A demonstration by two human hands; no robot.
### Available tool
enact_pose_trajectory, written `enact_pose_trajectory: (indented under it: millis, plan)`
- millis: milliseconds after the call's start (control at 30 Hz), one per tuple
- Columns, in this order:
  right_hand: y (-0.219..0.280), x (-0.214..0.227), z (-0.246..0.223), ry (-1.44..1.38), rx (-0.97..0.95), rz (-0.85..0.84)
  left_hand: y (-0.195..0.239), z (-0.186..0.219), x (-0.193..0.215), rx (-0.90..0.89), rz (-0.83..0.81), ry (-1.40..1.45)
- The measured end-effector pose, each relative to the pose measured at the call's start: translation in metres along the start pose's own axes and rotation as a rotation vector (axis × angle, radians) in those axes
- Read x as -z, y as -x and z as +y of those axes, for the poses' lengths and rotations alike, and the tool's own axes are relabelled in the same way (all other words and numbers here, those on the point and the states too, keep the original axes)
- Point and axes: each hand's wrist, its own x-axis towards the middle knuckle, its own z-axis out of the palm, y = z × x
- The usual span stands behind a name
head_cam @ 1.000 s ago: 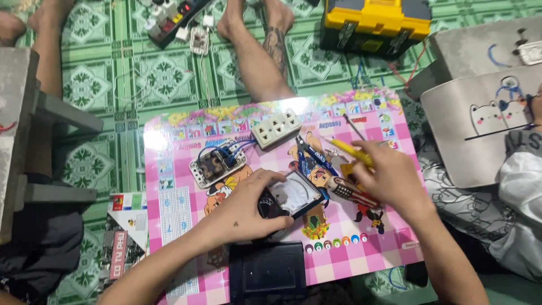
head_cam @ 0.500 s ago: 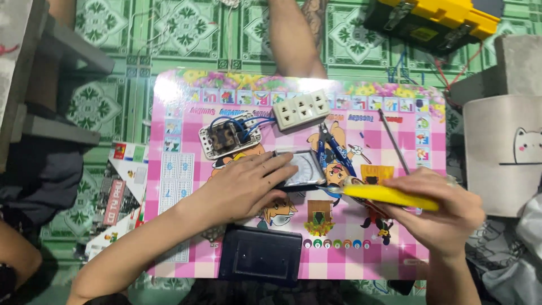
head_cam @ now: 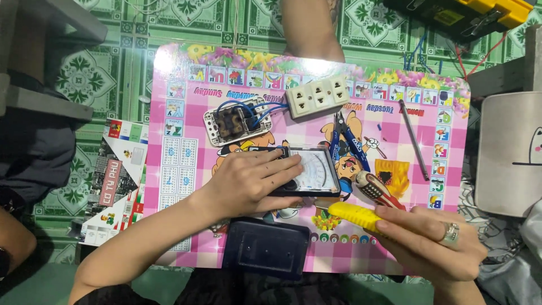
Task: The person uses a yellow utility knife to pry open the casing of a small black electronic device. They separate the two halves of the casing, inspect the internal components, and then attempt to reassemble the device by snapping the casing back together.
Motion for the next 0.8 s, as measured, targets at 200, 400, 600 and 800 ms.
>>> enact_pose_trajectory:
  millis: [200,400,600,800]
  plan:
    - [-0.001,-0.003,-0.003,0.075,-0.020,-0.057,0.002,-0.002,-0.002,0.009,0.013,0.012]
    - [-0.011,0.003,-0.013,0.126,-0.006,-0.087,-0.003,-0.002,0.002,0.029,-0.003,0.032]
    - [-0.015,0.013,-0.023,0.314,0.105,-0.301,-0.006,0.000,0.005,0.050,0.076,0.049]
    - [-0.007,0.010,-0.035,0.824,0.048,-0.690,-0.004,0.009,0.005,-0.089,0.146,0.027]
